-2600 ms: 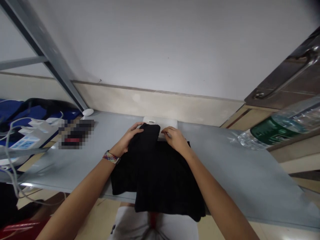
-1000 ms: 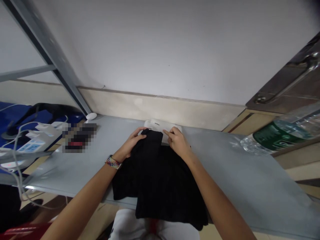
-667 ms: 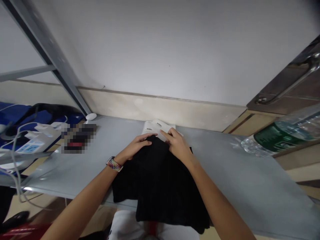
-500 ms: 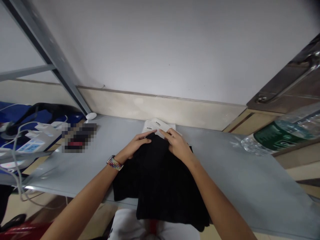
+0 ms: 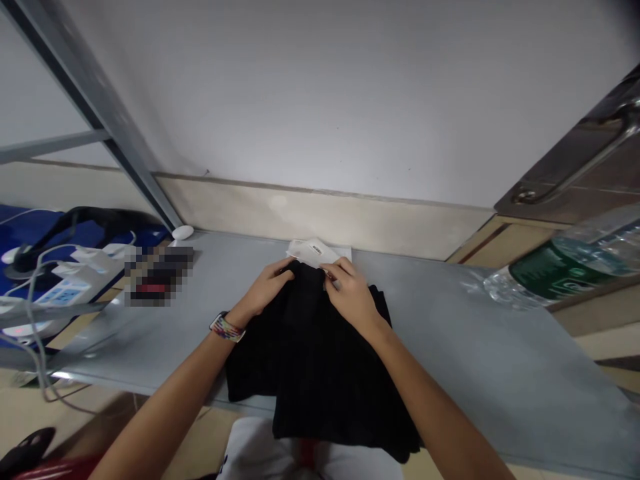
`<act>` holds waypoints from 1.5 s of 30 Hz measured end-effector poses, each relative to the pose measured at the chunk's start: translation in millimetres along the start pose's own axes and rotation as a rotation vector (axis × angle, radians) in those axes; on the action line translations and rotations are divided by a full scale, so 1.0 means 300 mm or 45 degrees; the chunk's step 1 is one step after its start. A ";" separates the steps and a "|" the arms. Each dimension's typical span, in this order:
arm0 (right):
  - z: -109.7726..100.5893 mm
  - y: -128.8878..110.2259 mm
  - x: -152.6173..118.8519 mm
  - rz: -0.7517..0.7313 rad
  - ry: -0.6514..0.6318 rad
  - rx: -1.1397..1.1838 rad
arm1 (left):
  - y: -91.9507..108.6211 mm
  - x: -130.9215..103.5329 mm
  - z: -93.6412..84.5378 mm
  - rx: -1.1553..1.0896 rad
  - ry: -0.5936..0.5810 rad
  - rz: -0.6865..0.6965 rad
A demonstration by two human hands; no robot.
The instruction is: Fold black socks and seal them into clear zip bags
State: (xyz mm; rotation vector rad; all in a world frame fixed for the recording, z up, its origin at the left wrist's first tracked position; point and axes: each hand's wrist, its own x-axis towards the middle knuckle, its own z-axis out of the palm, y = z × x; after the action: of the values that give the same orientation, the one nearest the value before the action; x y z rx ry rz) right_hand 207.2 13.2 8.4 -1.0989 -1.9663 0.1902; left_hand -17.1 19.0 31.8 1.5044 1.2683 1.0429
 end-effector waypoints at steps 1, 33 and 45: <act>0.002 -0.008 0.000 0.019 0.030 0.033 | 0.001 0.000 -0.003 0.044 0.002 0.037; 0.056 -0.090 -0.030 -0.021 -0.029 -0.259 | 0.012 -0.025 0.095 -0.338 0.274 -0.100; 0.042 -0.086 -0.022 0.103 -0.029 -0.002 | 0.023 -0.025 0.105 -0.276 0.239 -0.134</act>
State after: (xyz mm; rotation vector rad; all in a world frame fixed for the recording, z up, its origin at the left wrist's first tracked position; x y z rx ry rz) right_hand 183.5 -3.9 9.4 -1.1826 -1.9441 0.2455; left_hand 13.9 7.7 30.0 1.1859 1.3022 1.2317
